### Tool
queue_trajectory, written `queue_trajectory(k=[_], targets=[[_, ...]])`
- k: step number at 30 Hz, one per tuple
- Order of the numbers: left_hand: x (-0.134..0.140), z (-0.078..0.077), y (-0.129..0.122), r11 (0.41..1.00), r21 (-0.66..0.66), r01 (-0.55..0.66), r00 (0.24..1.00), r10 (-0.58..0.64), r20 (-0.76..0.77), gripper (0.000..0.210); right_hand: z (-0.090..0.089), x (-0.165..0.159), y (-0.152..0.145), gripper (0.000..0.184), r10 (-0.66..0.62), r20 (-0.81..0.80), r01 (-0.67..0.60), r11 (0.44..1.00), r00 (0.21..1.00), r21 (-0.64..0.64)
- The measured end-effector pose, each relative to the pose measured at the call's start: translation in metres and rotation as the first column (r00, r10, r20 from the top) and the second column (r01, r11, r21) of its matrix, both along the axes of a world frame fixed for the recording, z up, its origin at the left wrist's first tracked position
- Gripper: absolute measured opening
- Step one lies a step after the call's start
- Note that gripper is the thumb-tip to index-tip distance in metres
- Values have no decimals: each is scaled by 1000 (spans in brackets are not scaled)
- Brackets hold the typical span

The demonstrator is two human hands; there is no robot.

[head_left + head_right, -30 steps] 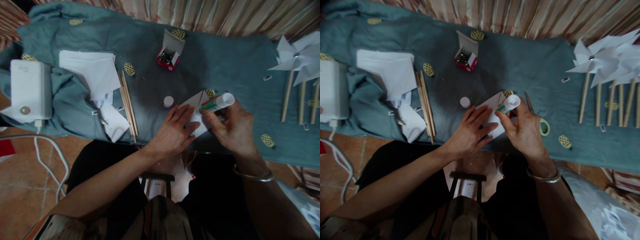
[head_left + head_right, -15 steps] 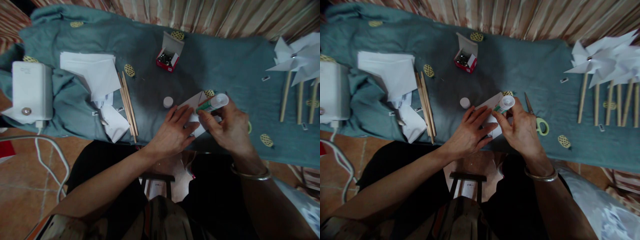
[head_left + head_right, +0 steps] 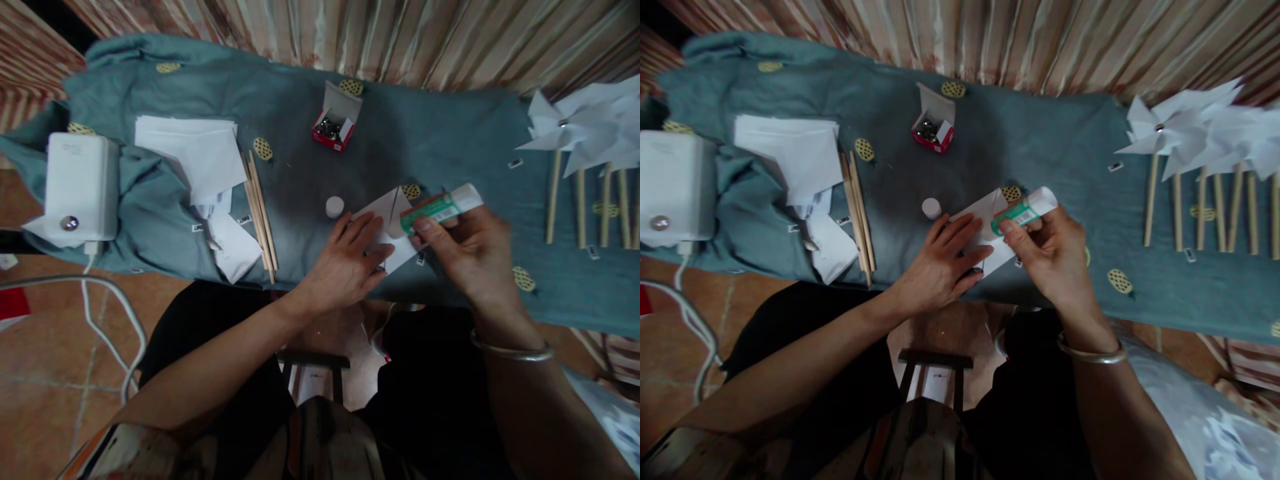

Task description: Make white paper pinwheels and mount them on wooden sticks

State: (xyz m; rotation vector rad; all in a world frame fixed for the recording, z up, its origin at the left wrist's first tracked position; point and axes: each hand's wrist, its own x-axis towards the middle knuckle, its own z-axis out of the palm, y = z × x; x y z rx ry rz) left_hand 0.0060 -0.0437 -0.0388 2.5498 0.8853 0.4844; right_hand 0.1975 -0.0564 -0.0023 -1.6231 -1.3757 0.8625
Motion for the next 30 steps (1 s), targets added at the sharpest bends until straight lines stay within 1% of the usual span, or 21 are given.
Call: queue_trajectory(k=[2,3,5,7,9,10,12,14,15,17,18,20,21,22,23,24,25,26,27,29,30], targets=[[0,0,-1,1000,2,-4,1000,4,8,36,0,3,1,17,-91,-231,94,996,969,2],[-1,-1,-1,1000,4,-7,1000,7,12,35,0,5,1,17,-133,-310,137,991,941,-10],[-1,-1,-2,1000,17,-8,1000,8,26,34,-2,12,0,17,-161,-407,151,987,899,-57],[-3,0,-1,999,41,2,999,-4,53,34,-6,20,0,21,-174,-448,144,984,877,-101],[-6,4,4,998,69,-6,997,0,81,34,-11,30,-2,27,-156,-483,127,988,861,-93],[-8,7,7,996,81,-28,996,21,89,34,-13,34,-2,28,-141,-494,105,989,858,-100],[-12,11,16,986,94,-135,988,127,89,36,-16,41,-3,28,-128,-515,77,990,847,-119],[-17,14,27,960,86,-265,963,260,63,41,-17,45,-4,26,-147,-546,89,987,825,-131],[-20,14,32,949,77,-305,952,303,40,42,-18,46,-4,25,-156,-558,100,986,815,-131],[-23,12,40,941,45,-336,942,336,13,38,-18,45,-5,25,-157,-565,113,987,810,-113],[-24,11,43,940,24,-339,940,339,28,36,-19,44,-5,25,-148,-560,113,989,815,-97],[-24,9,47,939,-40,-341,932,344,117,30,-20,41,-5,26,-129,-549,111,992,826,-66],[-24,8,48,933,-98,-346,915,359,186,28,-20,40,-5,26,-123,-550,111,992,826,-56],[-22,8,48,920,-183,-347,884,386,264,26,-20,37,-6,25,-121,-556,110,993,822,-53],[-20,8,48,895,-293,-335,838,425,342,24,-20,35,-6,25,-122,-567,109,992,815,-58],[-17,9,47,856,-421,-300,777,476,412,24,-19,32,-6,24,-130,-583,108,992,802,-72],[-14,9,46,798,-555,-235,707,532,465,24,-18,30,-7,23,-146,-604,111,989,783,-95],[-11,10,45,726,-673,-144,640,587,496,24,-17,27,-7,22,-169,-631,116,985,757,-125],[-7,11,43,645,-763,-42,582,636,506,26,-15,25,-7,20,-198,-661,126,980,724,-155],[-1,13,41,502,-853,141,505,704,499,28,-12,21,-7,21,-246,-706,144,969,664,-203],[2,14,40,452,-869,201,485,725,490,29,-11,19,-7,22,-259,-715,150,965,649,-213]])
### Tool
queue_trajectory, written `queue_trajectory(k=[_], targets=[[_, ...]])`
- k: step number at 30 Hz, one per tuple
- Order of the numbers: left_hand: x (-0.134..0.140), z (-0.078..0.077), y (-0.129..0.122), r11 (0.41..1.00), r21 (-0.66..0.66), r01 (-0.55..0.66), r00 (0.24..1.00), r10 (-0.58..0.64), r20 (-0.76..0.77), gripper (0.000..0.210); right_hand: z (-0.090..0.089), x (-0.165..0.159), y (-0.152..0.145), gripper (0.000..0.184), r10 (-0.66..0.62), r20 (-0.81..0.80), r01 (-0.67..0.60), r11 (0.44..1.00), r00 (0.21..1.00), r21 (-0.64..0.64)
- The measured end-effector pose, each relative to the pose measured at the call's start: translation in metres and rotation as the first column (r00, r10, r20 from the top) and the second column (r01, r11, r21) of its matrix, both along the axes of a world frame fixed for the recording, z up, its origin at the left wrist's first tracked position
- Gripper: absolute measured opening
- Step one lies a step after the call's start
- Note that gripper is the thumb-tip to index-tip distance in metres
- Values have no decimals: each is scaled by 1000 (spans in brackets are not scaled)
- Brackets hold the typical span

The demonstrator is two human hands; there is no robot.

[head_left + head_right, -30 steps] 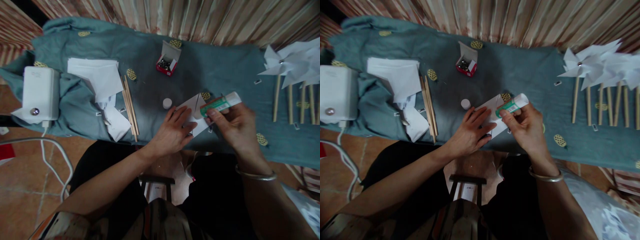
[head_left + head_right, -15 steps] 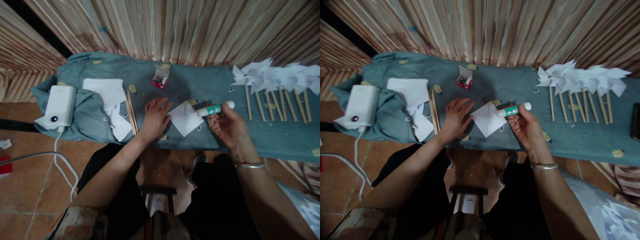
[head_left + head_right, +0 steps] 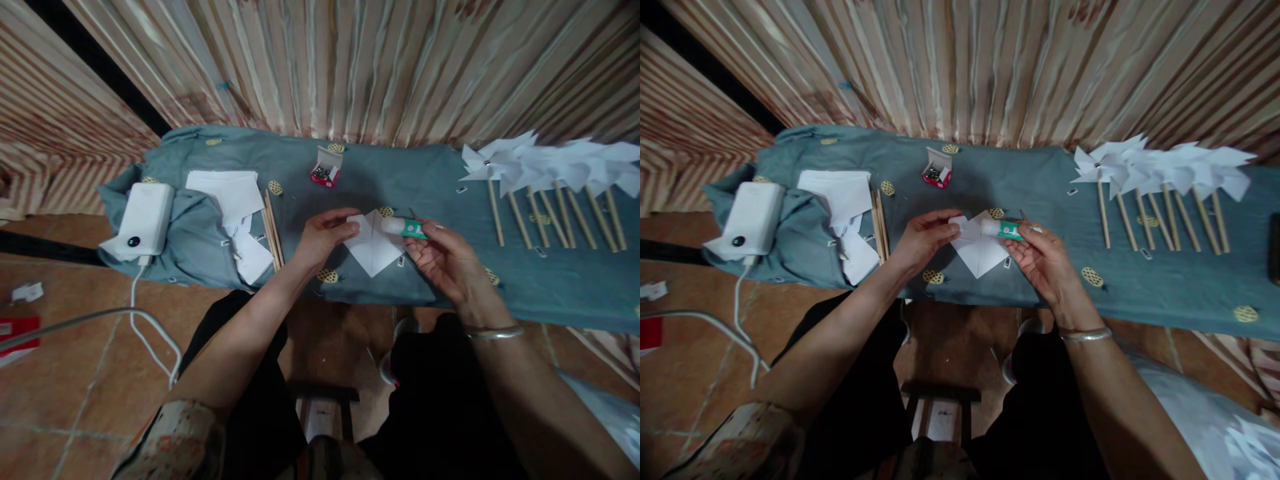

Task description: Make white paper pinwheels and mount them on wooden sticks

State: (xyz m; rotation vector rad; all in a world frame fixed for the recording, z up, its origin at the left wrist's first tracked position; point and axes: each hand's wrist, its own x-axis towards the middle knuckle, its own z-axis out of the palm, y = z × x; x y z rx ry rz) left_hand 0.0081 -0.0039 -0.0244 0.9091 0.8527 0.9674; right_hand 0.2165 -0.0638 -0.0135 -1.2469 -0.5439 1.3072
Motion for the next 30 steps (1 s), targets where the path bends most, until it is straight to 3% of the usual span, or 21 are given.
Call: queue_trajectory(k=[4,9,15,25,30], targets=[[7,1,-2,997,-72,40,997,-35,72,33,1,-3,0,25,25,42,-26,1000,999,10],[9,-1,-2,998,-40,55,998,-53,37,34,-2,-2,-1,24,80,92,-84,995,993,48],[11,-1,-5,998,-14,55,998,-55,14,33,0,-3,-1,27,54,59,-55,998,997,14],[9,3,-6,987,145,68,993,-52,-110,29,3,-7,-3,29,84,111,-91,994,990,53],[10,-3,-6,973,214,89,987,-57,-148,31,5,-11,-2,34,98,119,-103,994,988,37]])
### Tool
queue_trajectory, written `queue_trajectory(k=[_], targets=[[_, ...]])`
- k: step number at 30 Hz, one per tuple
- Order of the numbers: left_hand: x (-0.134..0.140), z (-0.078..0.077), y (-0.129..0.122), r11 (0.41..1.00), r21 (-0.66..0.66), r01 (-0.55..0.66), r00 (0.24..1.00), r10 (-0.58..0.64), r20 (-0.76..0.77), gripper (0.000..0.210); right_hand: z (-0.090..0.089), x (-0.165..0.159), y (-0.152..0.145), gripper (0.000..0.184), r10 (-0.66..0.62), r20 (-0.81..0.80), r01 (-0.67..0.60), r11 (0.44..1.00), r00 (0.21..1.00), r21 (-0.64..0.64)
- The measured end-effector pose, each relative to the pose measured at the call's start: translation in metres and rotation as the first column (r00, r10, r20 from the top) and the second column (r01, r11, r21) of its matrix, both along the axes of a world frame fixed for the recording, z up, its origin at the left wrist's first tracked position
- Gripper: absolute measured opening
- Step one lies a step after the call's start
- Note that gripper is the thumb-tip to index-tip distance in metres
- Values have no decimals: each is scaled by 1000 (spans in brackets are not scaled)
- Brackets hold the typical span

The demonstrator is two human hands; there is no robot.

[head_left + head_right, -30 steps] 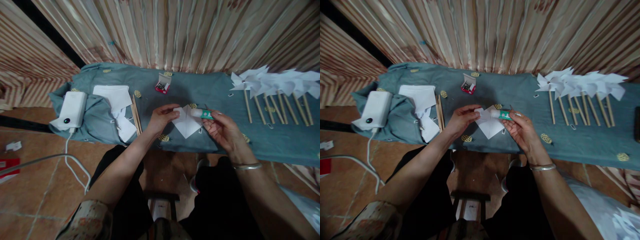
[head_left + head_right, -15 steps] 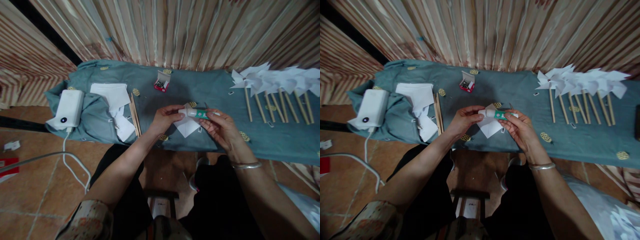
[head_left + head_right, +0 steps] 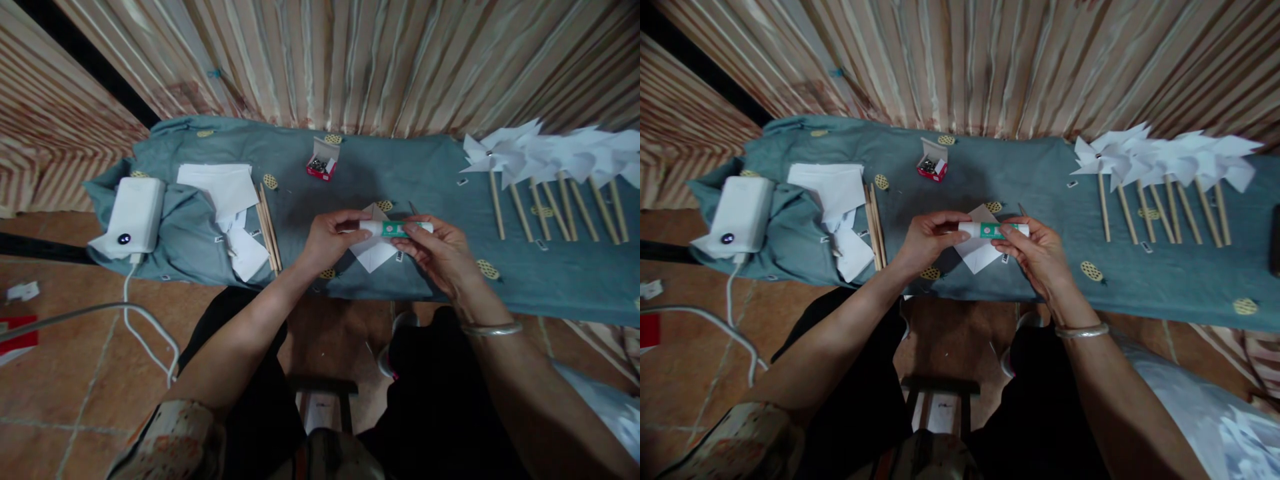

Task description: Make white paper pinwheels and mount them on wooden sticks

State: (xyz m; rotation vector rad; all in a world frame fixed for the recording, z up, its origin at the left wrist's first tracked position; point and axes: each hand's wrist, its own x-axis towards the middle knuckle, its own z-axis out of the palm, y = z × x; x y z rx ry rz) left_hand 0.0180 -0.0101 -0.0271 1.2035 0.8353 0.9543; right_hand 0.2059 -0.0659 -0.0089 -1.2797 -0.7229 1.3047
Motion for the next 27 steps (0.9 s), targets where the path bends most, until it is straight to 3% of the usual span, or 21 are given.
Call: queue_trajectory(k=[5,12,15,18,20,22,25,27], targets=[[0,-6,0,997,74,4,1000,-1,-30,29,-1,-4,0,35,-7,-31,6,1000,999,-28],[-1,-1,-4,981,189,44,991,-19,-134,22,-4,-12,0,38,23,-21,-24,999,1000,-43],[-3,-2,0,985,174,16,989,11,-149,23,-6,-6,1,41,25,76,-24,1000,997,-9],[-11,-8,11,980,164,-109,975,137,-175,24,-8,9,-1,35,-65,266,39,994,962,103],[-20,-13,20,959,205,-198,947,240,-212,24,-10,18,-6,28,-109,437,37,985,893,169],[-30,-18,27,932,285,-223,903,308,-300,24,-10,23,-12,19,-97,642,-35,981,760,190],[-42,-20,31,889,431,-156,811,364,-457,21,-11,22,-24,16,-63,869,-240,949,492,204],[-46,-17,28,840,539,-64,750,397,-529,24,-11,17,-30,19,-76,929,-382,897,362,222]])
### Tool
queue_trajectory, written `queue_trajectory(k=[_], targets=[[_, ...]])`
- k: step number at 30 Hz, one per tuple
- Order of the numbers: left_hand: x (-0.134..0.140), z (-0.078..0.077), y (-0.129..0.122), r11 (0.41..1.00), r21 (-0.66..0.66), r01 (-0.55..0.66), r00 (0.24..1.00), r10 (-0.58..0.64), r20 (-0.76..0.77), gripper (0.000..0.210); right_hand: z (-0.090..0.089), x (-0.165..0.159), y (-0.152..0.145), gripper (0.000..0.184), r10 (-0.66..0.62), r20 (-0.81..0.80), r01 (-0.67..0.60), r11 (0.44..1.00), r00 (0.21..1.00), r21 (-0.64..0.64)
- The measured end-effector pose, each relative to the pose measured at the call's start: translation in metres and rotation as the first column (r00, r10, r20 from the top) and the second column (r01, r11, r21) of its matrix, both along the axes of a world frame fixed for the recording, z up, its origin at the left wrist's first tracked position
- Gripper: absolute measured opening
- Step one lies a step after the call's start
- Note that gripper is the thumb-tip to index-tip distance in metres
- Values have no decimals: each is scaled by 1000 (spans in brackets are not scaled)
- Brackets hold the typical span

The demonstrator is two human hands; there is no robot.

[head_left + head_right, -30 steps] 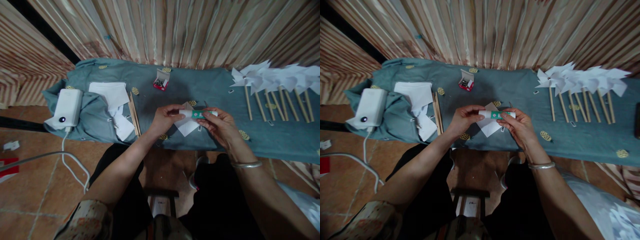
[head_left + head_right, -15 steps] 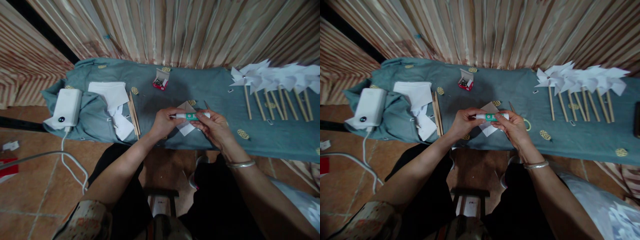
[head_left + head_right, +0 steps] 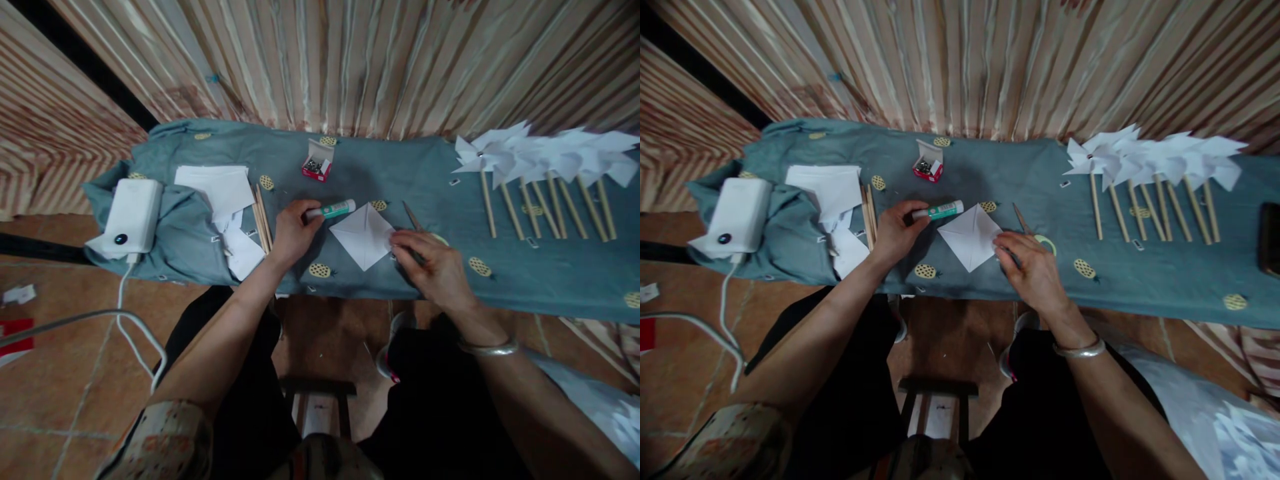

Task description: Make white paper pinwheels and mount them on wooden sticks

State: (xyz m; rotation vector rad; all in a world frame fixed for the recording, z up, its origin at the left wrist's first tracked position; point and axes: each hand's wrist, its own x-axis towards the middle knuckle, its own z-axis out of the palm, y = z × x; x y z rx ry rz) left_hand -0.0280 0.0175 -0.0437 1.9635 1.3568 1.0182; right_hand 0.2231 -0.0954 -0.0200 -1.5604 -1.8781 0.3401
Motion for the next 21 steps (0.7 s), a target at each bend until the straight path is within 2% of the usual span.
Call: queue_trajectory(k=[2,4,7,9,12,21], targets=[[0,5,-7,986,159,57,992,-38,-120,33,-1,-4,-4,23,69,96,-73,996,993,44],[3,11,-18,941,274,200,960,-132,-248,39,-2,-6,-6,26,91,151,-99,994,984,45],[11,15,-35,840,286,462,851,-328,-411,25,-3,-5,-7,29,121,179,-127,992,976,26],[16,15,-43,797,264,543,796,-388,-464,18,-5,-4,-8,31,137,185,-143,989,973,20],[21,13,-46,772,259,581,765,-410,-496,18,-7,-4,-9,31,163,193,-170,985,968,21],[23,8,-44,767,260,587,747,-389,-540,18,-10,-3,-9,32,194,186,-198,980,963,1]])
